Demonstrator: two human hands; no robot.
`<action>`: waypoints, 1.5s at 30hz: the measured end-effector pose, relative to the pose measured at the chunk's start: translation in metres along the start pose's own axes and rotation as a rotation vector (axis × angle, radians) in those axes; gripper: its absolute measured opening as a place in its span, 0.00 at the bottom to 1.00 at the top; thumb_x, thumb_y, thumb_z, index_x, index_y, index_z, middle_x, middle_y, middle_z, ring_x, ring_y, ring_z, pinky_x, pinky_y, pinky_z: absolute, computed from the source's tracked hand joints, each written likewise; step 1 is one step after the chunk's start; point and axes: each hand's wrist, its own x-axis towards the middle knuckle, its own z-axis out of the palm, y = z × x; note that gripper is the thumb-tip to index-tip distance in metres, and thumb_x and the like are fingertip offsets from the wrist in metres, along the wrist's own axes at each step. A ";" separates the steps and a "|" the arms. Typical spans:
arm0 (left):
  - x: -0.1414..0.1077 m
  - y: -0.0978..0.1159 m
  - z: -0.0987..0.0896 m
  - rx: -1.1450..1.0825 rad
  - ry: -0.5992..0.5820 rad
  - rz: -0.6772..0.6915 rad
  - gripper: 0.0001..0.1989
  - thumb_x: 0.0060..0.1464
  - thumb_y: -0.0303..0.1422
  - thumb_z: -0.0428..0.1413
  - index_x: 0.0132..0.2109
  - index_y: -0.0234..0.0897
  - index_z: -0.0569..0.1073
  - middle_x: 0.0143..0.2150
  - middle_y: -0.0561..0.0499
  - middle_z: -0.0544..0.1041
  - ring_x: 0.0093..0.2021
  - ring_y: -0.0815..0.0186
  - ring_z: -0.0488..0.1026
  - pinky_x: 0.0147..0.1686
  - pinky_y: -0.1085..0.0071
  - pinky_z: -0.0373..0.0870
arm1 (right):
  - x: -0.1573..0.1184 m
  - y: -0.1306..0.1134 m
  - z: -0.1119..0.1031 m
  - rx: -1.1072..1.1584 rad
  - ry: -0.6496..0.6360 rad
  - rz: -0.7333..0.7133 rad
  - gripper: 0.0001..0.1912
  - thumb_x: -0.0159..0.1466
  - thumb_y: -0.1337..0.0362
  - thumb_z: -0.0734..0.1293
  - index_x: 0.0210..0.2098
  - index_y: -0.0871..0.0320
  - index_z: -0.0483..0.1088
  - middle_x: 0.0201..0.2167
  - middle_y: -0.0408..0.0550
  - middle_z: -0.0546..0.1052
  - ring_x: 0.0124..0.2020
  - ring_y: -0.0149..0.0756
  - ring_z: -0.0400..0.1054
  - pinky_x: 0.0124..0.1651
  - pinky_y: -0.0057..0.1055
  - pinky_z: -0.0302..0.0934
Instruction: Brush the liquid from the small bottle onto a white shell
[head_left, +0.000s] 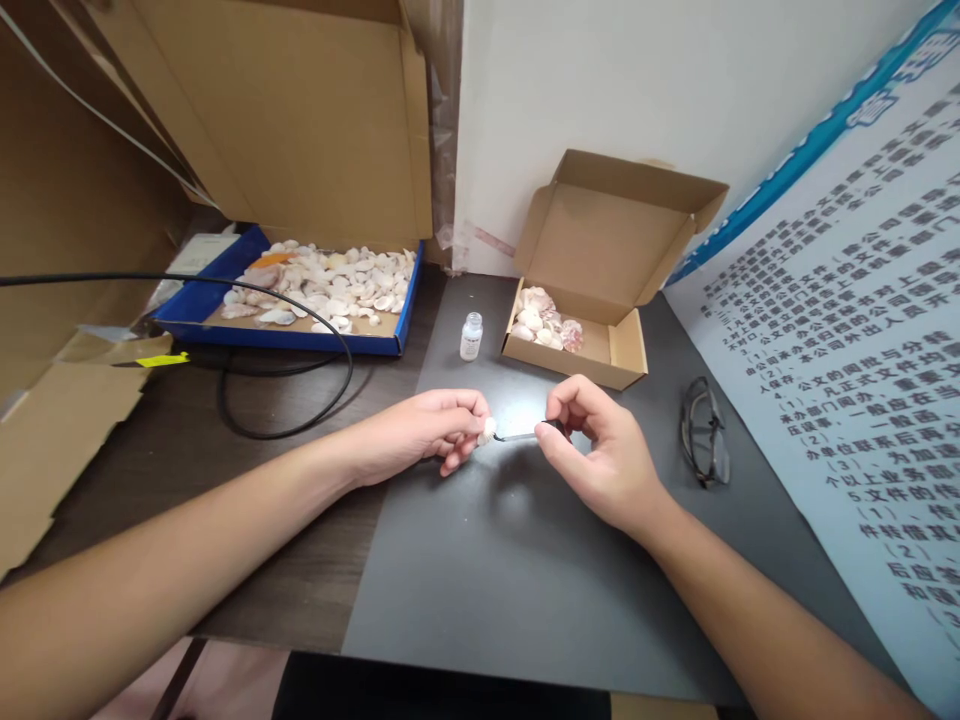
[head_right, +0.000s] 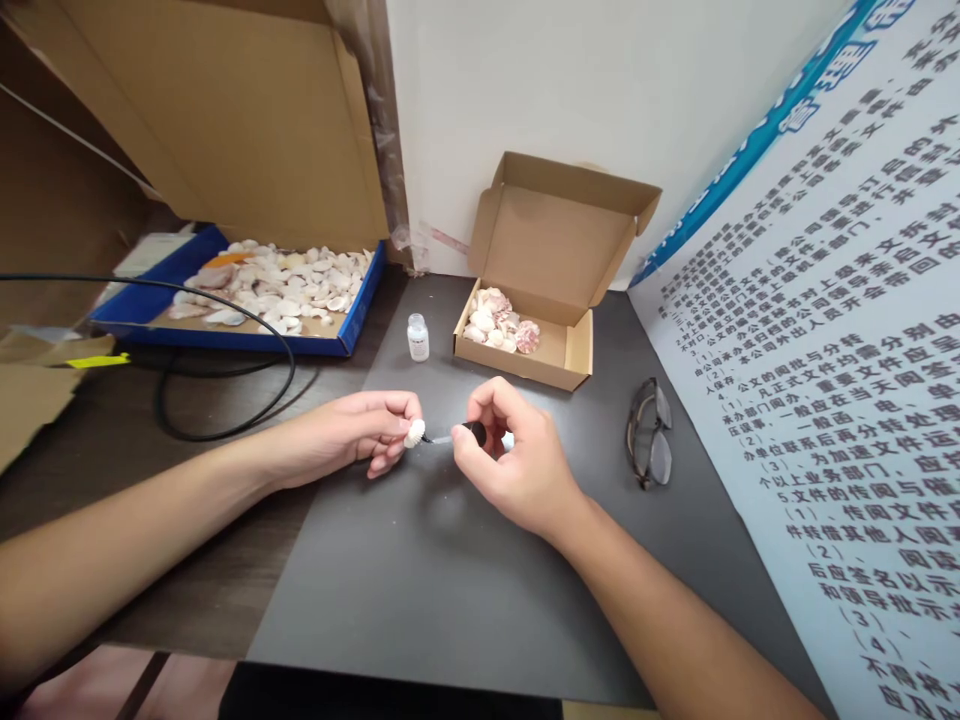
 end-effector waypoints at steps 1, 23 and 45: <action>0.000 0.000 0.000 0.000 -0.003 0.001 0.08 0.56 0.35 0.57 0.33 0.35 0.67 0.26 0.57 0.65 0.24 0.74 0.62 0.25 0.76 0.60 | 0.000 0.000 0.000 0.011 -0.001 0.001 0.07 0.60 0.69 0.65 0.31 0.54 0.60 0.21 0.35 0.61 0.21 0.26 0.56 0.26 0.25 0.55; 0.000 -0.001 0.000 -0.044 0.013 0.002 0.08 0.56 0.34 0.57 0.33 0.35 0.67 0.26 0.56 0.65 0.24 0.73 0.61 0.25 0.76 0.59 | 0.001 0.003 -0.001 0.020 0.080 0.010 0.07 0.60 0.68 0.65 0.32 0.55 0.61 0.22 0.35 0.62 0.21 0.25 0.57 0.26 0.25 0.55; 0.000 -0.001 0.000 -0.063 -0.004 0.016 0.05 0.54 0.30 0.52 0.31 0.36 0.67 0.23 0.57 0.60 0.24 0.71 0.58 0.25 0.74 0.56 | 0.001 -0.001 0.003 0.091 0.056 0.042 0.07 0.63 0.66 0.66 0.34 0.54 0.62 0.22 0.35 0.63 0.21 0.26 0.59 0.25 0.26 0.57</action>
